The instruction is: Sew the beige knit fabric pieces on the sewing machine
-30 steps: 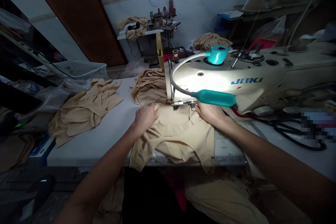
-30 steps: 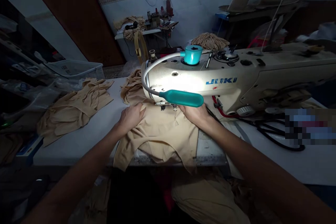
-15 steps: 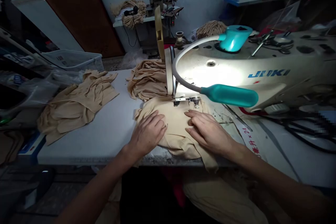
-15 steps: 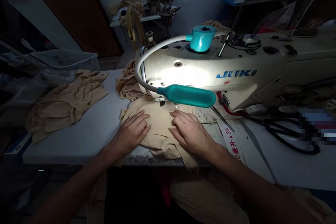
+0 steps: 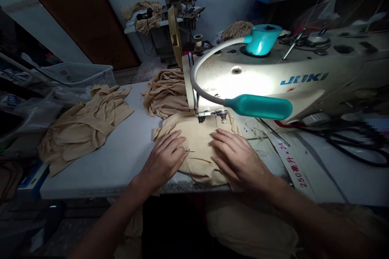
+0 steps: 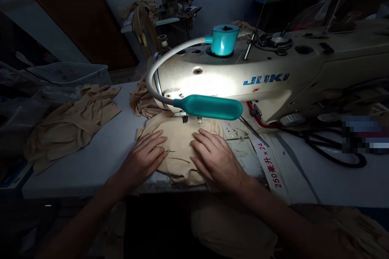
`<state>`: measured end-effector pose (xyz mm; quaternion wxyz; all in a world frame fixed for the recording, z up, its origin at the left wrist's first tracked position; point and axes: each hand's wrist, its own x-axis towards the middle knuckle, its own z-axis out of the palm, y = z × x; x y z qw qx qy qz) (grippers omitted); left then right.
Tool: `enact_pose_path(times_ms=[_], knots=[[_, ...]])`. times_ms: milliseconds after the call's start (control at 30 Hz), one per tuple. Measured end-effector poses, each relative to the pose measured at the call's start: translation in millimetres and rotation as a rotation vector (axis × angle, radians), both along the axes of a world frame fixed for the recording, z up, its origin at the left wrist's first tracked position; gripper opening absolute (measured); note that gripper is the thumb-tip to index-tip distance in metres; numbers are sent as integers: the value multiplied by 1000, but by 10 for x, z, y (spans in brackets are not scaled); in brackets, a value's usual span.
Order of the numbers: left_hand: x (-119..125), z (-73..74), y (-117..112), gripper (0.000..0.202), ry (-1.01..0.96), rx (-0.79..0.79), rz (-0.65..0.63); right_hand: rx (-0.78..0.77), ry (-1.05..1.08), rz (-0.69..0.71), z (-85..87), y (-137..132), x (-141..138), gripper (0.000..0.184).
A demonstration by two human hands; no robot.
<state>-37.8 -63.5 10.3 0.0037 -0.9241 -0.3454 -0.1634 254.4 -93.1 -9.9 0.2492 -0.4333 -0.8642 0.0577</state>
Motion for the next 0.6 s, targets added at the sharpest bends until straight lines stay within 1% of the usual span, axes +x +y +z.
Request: enact_pose_path(times_ms=[67, 100, 167, 233, 333, 400, 500, 600], knots=[[-27, -12, -70, 18, -12, 0, -14, 9, -18, 50, 13, -41, 7, 44], [-51, -23, -89, 17, -10, 3, -9, 7, -30, 65, 15, -56, 12, 45], [-128, -50, -84, 13, -5, 27, 26, -4, -54, 66, 7, -78, 29, 41], [-239, -74, -31, 15, -26, 52, 54, -14, -73, 48, -10, -89, 46, 36], [-411, -77, 74, 15, -75, 80, 28, 12, -65, 30, -36, -88, 49, 34], [-486, -47, 123, 10, -106, 99, -24, 43, -64, 39, -38, -69, 30, 32], [-539, 37, 167, 1, -178, 98, -79, 69, -92, 65, -17, -9, -1, 25], [-617, 127, 231, 1, -274, 8, -111, 67, -119, 45, 9, 69, 11, 25]])
